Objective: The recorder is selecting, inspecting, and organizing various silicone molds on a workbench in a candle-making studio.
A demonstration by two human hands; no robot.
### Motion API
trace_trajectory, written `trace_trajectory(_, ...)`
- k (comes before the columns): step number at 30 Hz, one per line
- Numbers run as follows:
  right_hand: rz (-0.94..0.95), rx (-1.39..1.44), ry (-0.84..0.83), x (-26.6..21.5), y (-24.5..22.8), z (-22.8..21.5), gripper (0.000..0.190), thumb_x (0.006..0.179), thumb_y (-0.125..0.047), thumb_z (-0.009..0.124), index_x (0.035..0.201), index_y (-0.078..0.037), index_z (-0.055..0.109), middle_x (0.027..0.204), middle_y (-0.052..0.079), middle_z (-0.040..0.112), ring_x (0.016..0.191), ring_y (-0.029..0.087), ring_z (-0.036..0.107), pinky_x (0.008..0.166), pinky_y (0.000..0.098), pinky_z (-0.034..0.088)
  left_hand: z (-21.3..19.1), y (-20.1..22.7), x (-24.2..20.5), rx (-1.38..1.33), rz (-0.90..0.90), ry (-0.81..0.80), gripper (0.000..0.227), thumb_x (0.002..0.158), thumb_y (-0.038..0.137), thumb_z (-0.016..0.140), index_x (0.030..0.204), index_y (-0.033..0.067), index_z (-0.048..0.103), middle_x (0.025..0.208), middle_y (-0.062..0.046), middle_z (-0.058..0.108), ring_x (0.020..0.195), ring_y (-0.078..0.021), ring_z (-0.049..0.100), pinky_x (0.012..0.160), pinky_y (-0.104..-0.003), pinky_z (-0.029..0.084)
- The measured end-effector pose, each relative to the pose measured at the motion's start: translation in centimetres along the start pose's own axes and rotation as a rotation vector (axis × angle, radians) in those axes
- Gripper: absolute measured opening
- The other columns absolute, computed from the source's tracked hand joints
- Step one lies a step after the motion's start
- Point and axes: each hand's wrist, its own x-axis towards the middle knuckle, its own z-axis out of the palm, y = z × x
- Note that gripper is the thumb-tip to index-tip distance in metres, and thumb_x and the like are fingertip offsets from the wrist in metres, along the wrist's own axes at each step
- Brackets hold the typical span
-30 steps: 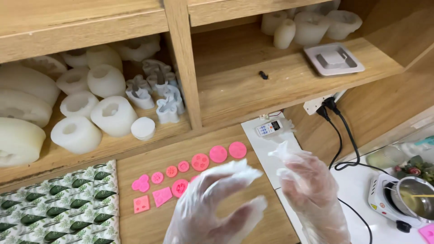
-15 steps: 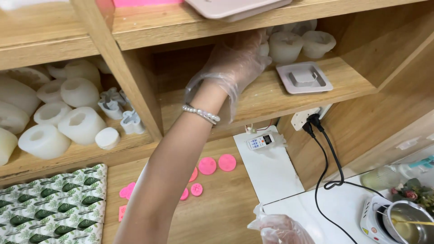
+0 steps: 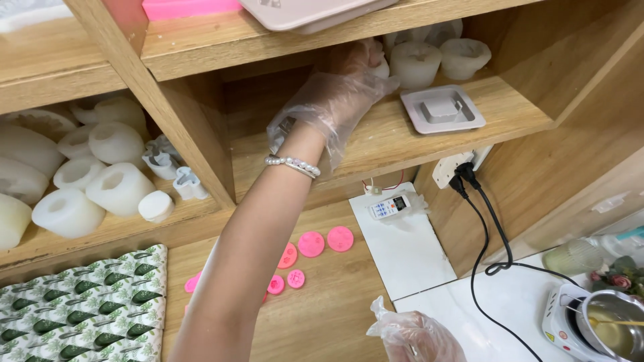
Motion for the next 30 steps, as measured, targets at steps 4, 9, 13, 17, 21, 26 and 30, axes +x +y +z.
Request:
trace_trajectory(4, -0.034, -0.024, -0.053, 0.8, -2.3, -0.8, 0.027, 0.084, -0.006, 0.073, 0.105, -0.016, 0.062, 0.091, 0.001, 0.078, 0.079, 0.015, 0.079, 0.07, 0.0294, 0.062, -1.1, 1.0, -0.3, -0.047, -0.167, -0.047, 0.061, 0.086, 0.042, 0.078, 0.129, 0.0029, 0.059, 0.125, -0.014, 0.071, 0.117, -0.0249, 0.068, 0.102, -0.034, 0.052)
trace_trajectory(9, 0.345, -0.21, -0.244, -3.3, 1.2, -1.6, 0.026, 0.079, -0.003, 0.078, 0.099, -0.02, 0.075, 0.083, 0.005, 0.08, 0.08, 0.018, 0.075, 0.071, 0.0331, 0.062, -4.9, 6.5, -6.3, -0.064, -0.087, 0.044, 0.072, 0.083, 0.043, 0.084, 0.134, 0.0036, 0.05, 0.119, -0.013, 0.072, 0.11, -0.0264, 0.07, 0.098, -0.035, 0.054)
trace_trajectory(13, 0.337, 0.343, 0.101, -0.1, -1.2, -1.0, 0.041, 0.087, -0.001, 0.072, 0.126, -0.005, 0.06, 0.115, 0.016, 0.072, 0.098, 0.02, 0.074, 0.088, 0.0334, 0.059, -7.5, 10.9, -14.0, -0.115, 0.023, -0.02, 0.055, 0.086, 0.032, 0.079, 0.131, 0.0124, 0.055, 0.118, -0.006, 0.072, 0.107, -0.0168, 0.074, 0.093, -0.028, 0.062)
trace_trajectory(17, 0.308, 0.332, 0.058, 6.0, -3.3, -0.5, 0.083, 0.078, -0.005, 0.08, 0.15, -0.002, 0.039, 0.14, 0.017, 0.057, 0.107, 0.021, 0.068, 0.09, 0.0328, 0.055, -8.0, 10.8, -20.4, -0.009, 0.419, 0.156, 0.046, 0.095, 0.017, 0.079, 0.13, 0.01, 0.051, 0.121, -0.007, 0.067, 0.11, -0.0218, 0.069, 0.095, -0.032, 0.059)
trace_trajectory(21, 0.14, 0.293, 0.006, 8.9, -5.4, 1.3, 0.085, 0.082, -0.013, 0.084, 0.153, -0.005, 0.037, 0.151, 0.017, 0.049, 0.126, 0.025, 0.061, 0.103, 0.0359, 0.055, -7.5, 9.8, -24.7, 0.006, 0.258, 0.081, 0.04, 0.094, 0.021, 0.083, 0.122, 0.011, 0.057, 0.109, -0.006, 0.066, 0.101, -0.0264, 0.069, 0.086, -0.036, 0.058)
trace_trajectory(26, 0.079, 0.03, -0.099, 7.5, -5.3, 3.3, 0.08, 0.071, -0.015, 0.093, 0.141, -0.018, 0.055, 0.123, 0.007, 0.068, 0.106, 0.019, 0.069, 0.09, 0.0319, 0.058, -6.9, 8.2, -28.9, -0.022, 0.057, 0.05, 0.05, 0.079, 0.03, 0.093, 0.113, 0.0117, 0.06, 0.102, -0.007, 0.067, 0.097, -0.0287, 0.069, 0.084, -0.039, 0.055)
trace_trajectory(30, -0.017, 0.316, -0.41, 7.8, -6.6, 4.3, 0.078, 0.08, -0.016, 0.09, 0.145, -0.012, 0.048, 0.132, 0.007, 0.071, 0.117, 0.016, 0.073, 0.099, 0.0293, 0.058, -5.7, 7.1, -33.1, -0.144, -0.142, 0.032, 0.056, 0.077, 0.031, 0.092, 0.121, 0.0117, 0.063, 0.105, -0.006, 0.07, 0.1, -0.0249, 0.072, 0.088, -0.036, 0.058)
